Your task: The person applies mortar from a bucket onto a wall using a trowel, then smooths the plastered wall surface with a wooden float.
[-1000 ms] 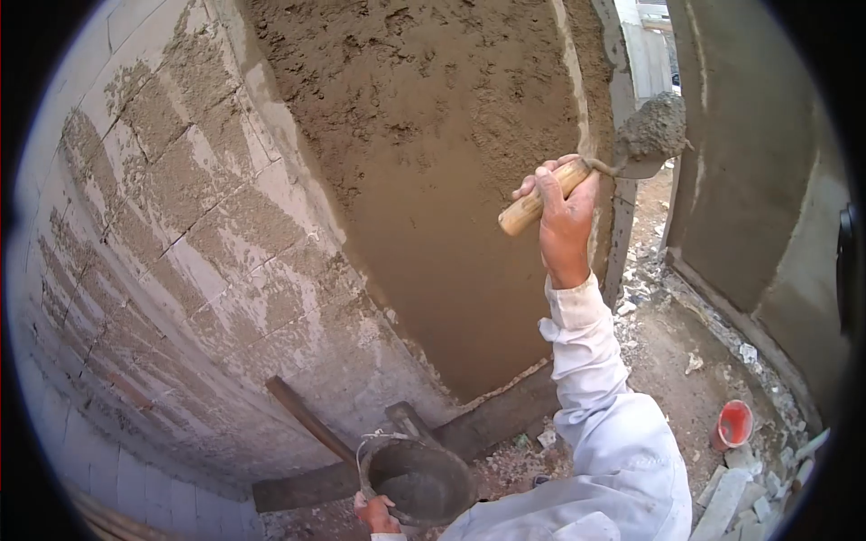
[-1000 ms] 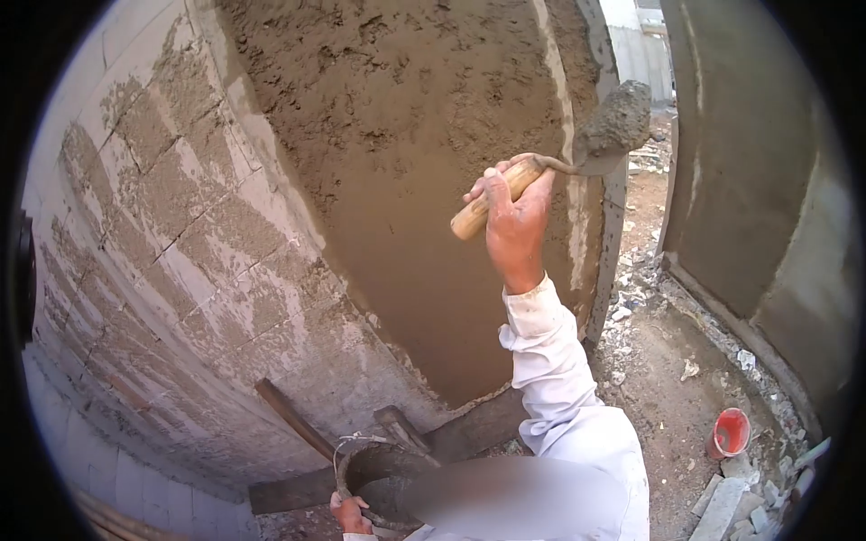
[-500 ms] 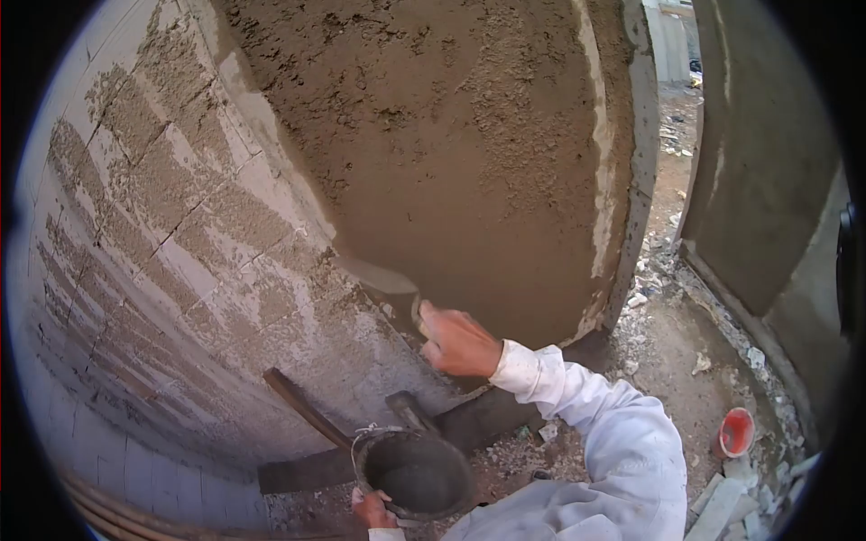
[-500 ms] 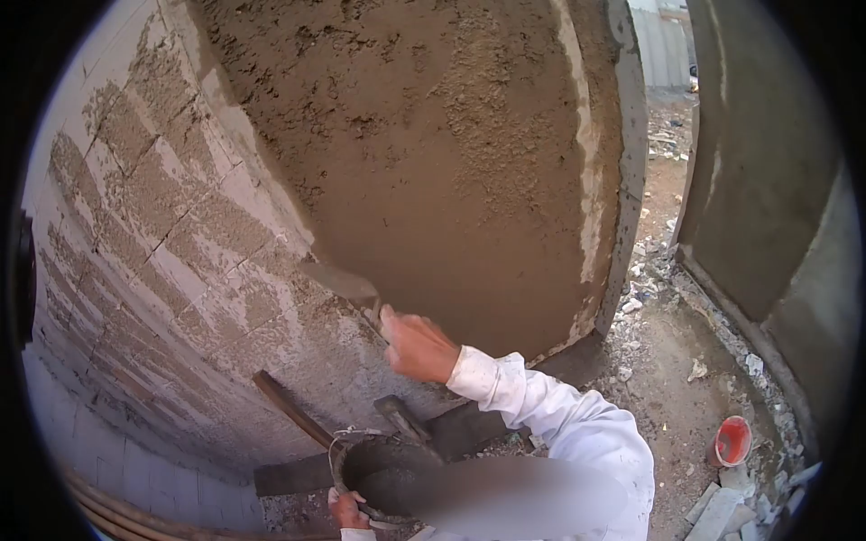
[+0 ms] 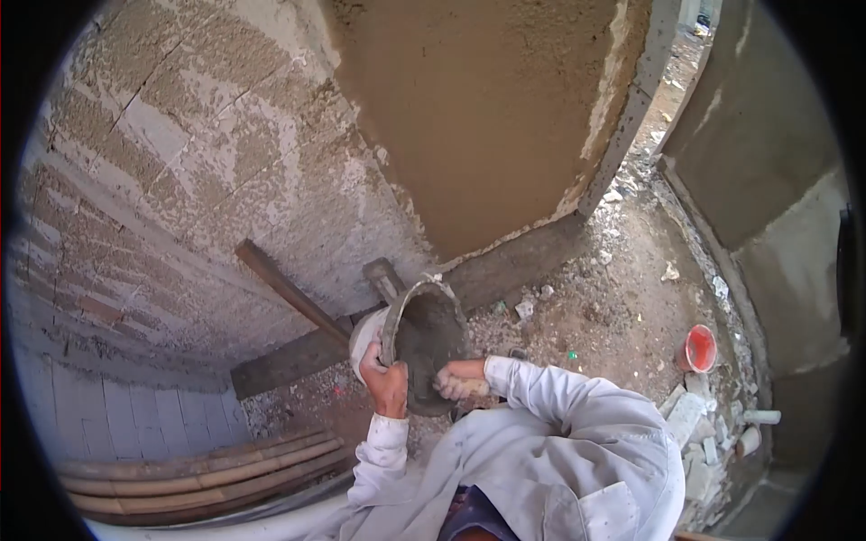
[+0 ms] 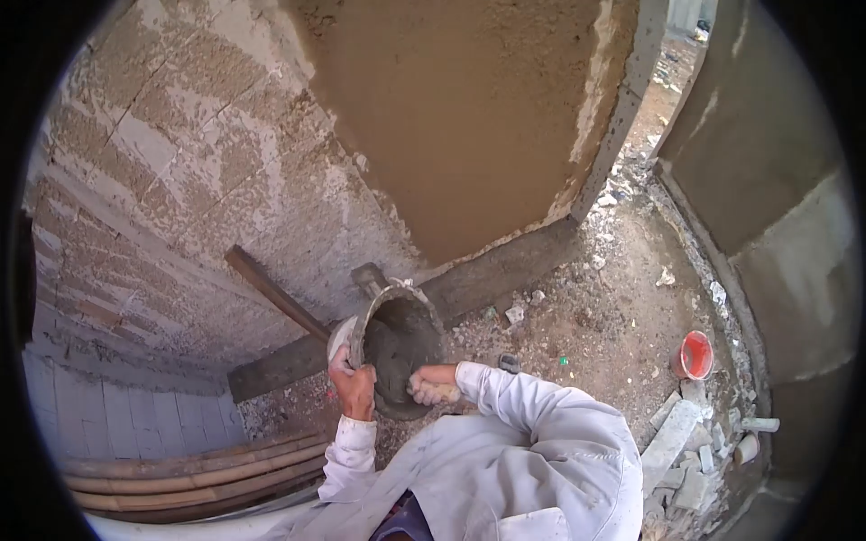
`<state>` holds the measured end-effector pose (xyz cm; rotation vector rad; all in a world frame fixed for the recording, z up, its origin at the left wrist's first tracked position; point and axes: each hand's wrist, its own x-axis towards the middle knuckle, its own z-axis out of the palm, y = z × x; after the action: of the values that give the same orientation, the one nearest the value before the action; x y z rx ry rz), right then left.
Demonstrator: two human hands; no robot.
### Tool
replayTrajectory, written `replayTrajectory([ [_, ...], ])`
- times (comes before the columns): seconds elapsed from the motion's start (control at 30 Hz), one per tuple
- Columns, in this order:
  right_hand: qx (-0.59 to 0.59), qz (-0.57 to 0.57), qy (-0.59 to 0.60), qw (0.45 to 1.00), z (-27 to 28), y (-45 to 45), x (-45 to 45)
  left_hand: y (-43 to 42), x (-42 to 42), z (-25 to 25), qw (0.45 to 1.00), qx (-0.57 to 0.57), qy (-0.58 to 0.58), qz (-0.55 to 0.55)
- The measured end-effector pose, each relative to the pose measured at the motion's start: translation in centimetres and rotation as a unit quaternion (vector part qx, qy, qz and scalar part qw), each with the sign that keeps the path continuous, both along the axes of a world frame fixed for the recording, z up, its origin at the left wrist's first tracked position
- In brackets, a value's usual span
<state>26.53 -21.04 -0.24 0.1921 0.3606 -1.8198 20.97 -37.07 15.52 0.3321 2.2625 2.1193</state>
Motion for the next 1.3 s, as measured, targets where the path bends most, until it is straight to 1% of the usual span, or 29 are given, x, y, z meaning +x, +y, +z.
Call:
replayTrajectory([
  [0.03, -0.037, -0.037, -0.021, 0.998, 0.6, 0.1, 1.0, -0.3, 0.1, 1.0, 1.0, 0.017, -0.023, -0.009],
  [0.07, -0.051, -0.064, -0.016, 0.997, 1.6, 0.1, 2.1, -1.6, -0.4, -0.1, 0.999, -0.029, -0.028, 0.014],
  [0.1, -0.029, -0.079, -0.029, 0.996, 2.6, 0.2, 2.8, -1.7, -0.1, 1.3, 0.998, 0.021, -0.055, 0.032],
  [0.13, -0.085, -0.099, -0.008, 0.991, 3.5, 0.3, 3.4, -1.5, -0.2, 2.8, 0.993, 0.077, -0.071, 0.049],
  [0.17, -0.089, -0.14, 0.008, 0.986, 4.8, 0.6, 4.0, -2.7, -0.5, 2.2, 0.99, 0.081, -0.101, 0.06],
  [0.23, -0.108, -0.181, 0.005, 0.978, 7.6, 1.8, 4.5, -3.9, -1.7, 1.0, 0.983, 0.105, -0.14, 0.061],
  [0.33, -0.096, -0.268, 0.032, 0.958, 13.3, 5.1, 4.0, -3.0, -2.5, 0.9, 0.974, 0.143, -0.147, 0.092],
  [0.37, -0.085, -0.301, 0.051, 0.949, 15.6, 6.5, 3.7, -3.0, -2.9, -0.1, 0.976, 0.122, -0.151, 0.103],
  [0.4, -0.075, -0.335, 0.085, 0.935, 18.0, 8.1, 3.5, -3.1, -3.4, -1.0, 0.977, 0.103, -0.152, 0.112],
  [0.47, -0.056, -0.408, 0.161, 0.897, 23.2, 11.7, 3.3, -2.1, -3.2, -0.8, 0.975, 0.102, -0.151, 0.128],
  [0.53, -0.025, -0.496, 0.253, 0.83, 28.5, 15.6, 3.7, -1.4, -3.2, -0.9, 0.976, 0.077, -0.144, 0.147],
  [0.57, -0.005, -0.538, 0.298, 0.788, 31.6, 17.4, 4.2, -1.1, -3.3, -1.4, 0.974, 0.08, -0.14, 0.157],
  [0.6, 0.013, -0.578, 0.341, 0.741, 34.6, 19.3, 4.7, -1.5, -3.7, -3.1, 0.971, 0.094, -0.146, 0.164],
  [0.63, 0.054, -0.629, 0.391, 0.669, 37.4, 20.9, 5.0, -1.7, -3.9, -3.9, 0.973, 0.081, -0.133, 0.171],
  [0.67, 0.126, -0.673, 0.44, 0.582, 39.9, 22.5, 5.2, -1.5, -3.6, -3.6, 0.976, 0.088, -0.119, 0.163],
  [0.73, 0.238, -0.751, 0.478, 0.387, 44.7, 25.7, 4.6, -1.2, -3.6, -4.2, 0.968, 0.082, -0.134, 0.198],
  [0.8, 0.326, -0.782, 0.499, 0.181, 48.1, 30.5, 2.9, -0.8, -3.3, -4.3, 0.959, 0.052, -0.142, 0.238],
  [0.87, 0.38, -0.793, 0.476, -0.001, 50.8, 36.4, 0.5, -0.4, -2.6, -3.6, 0.952, 0.031, -0.158, 0.26],
  [0.93, 0.436, -0.802, 0.385, -0.138, 52.8, 41.9, -2.1, 0.1, -2.4, -3.8, 0.945, 0.026, -0.158, 0.284],
  [0.97, 0.459, -0.798, 0.335, -0.202, 53.4, 44.1, -3.8, 0.2, -2.3, -4.2, 0.943, 0.031, -0.149, 0.296],
  [1.0, 0.488, -0.785, 0.288, -0.25, 53.7, 45.8, -5.7, -0.3, -1.9, -5.1, 0.94, 0.037, -0.141, 0.309],
  [1.03, 0.514, -0.769, 0.239, -0.296, 53.7, 47.3, -7.7, -3.1, -3.1, -10.3, 0.934, -0.027, -0.167, 0.315],
  [1.07, 0.539, -0.748, 0.188, -0.339, 53.4, 48.7, -9.8, -3.5, -2.7, -10.8, 0.937, -0.031, -0.15, 0.315],
  [1.13, 0.621, -0.722, 0.148, -0.266, 50.8, 51.4, -14.8, -4.3, -1.6, -11.3, 0.941, -0.043, -0.119, 0.313],
  [1.17, 0.781, -0.571, 0.194, -0.165, 48.7, 52.1, -16.0, -3.5, 0.1, -9.3, 0.945, -0.012, -0.129, 0.299],
  [1.2, 0.893, -0.384, 0.228, -0.052, 46.0, 52.4, -17.1, -1.9, 2.1, -5.6, 0.948, 0.016, -0.139, 0.286],
  [1.23, 0.889, -0.252, 0.375, -0.072, 41.4, 51.4, -18.4, -0.8, 2.7, -3.3, 0.951, 0.046, -0.148, 0.269],
  [1.27, 0.838, -0.231, 0.491, -0.057, 37.8, 45.9, -17.2, -0.6, 2.0, -3.2, 0.946, 0.06, -0.142, 0.286],
  [1.3, 0.792, -0.225, 0.567, 0.028, 35.2, 39.5, -14.3, -0.4, 1.2, -3.9, 0.94, 0.076, -0.14, 0.303],
])
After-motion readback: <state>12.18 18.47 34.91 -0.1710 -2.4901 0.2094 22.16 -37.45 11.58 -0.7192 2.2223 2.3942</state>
